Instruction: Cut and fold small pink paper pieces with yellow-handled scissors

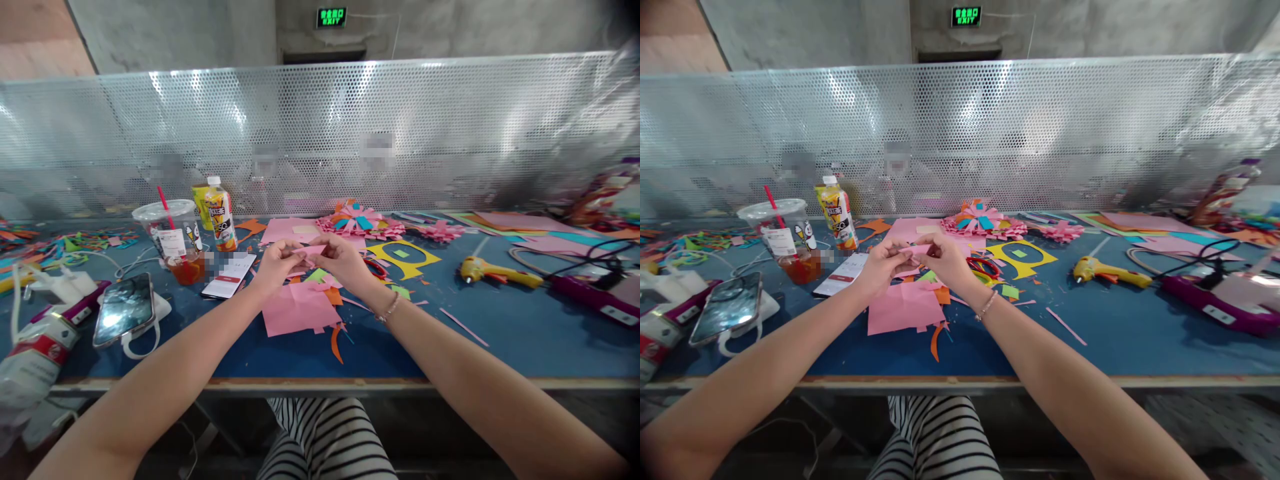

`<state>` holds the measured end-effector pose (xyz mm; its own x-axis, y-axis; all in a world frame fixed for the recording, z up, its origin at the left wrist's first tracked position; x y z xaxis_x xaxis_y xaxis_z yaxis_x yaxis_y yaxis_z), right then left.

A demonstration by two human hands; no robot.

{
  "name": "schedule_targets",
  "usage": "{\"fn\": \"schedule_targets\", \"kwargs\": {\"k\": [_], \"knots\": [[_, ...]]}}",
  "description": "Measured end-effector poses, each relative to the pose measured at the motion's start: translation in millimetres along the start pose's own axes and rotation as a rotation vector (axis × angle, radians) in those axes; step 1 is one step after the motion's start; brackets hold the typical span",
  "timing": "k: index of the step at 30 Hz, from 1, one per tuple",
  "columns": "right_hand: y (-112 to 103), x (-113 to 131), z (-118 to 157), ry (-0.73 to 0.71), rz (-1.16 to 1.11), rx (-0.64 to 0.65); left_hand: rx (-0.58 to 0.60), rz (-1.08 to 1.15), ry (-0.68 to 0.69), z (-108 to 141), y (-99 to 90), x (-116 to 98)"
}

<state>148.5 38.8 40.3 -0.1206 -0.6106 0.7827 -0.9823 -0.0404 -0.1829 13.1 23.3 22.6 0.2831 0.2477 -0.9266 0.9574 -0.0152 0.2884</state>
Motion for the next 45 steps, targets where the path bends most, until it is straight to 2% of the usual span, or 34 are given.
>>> {"fn": "schedule_targets", "kwargs": {"k": [4,10,21,29,37,40,45], "knots": [[-0.5,0.4,0.9,0.027,-0.064,-0.012,0.019,0.002,0.036,-0.1,0.6,-1.4],[0.1,-4.6,0.8,0.167,-0.278,-0.035,0.004,0.000,0.151,-2.3,-0.4,-3.7],[-0.6,-5.1,2.1,0.260,-0.422,-0.107,0.010,0.003,0.170,-2.5,-0.5,-1.8],[-2.1,-5.6,3.4,0.369,-0.579,-0.098,0.006,-0.006,0.155,-0.2,1.1,-4.6],[-4.0,-6.0,2.9,0.378,-0.635,-0.097,0.011,0.006,0.158,-2.1,0.6,-1.7],[-8.0,-5.7,0.4,0.372,-0.583,-0.148,0.013,0.016,0.136,-2.2,0.5,-1.0],[-7.9,-1.5,-0.5,0.294,-0.483,-0.120,0.002,0.024,0.115,-1.1,0.1,-1.9]]}}
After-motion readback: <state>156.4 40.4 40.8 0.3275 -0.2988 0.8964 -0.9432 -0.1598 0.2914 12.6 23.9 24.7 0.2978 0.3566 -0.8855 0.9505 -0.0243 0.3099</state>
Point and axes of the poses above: each hand's wrist, its own z-axis away from the middle knuckle, its own y-axis out of the palm, x = y × z, the point moved 4 cm from there along -z, towards the middle knuckle, and after that the axes turned 9 degrees about -x, right-handed, at the moved point
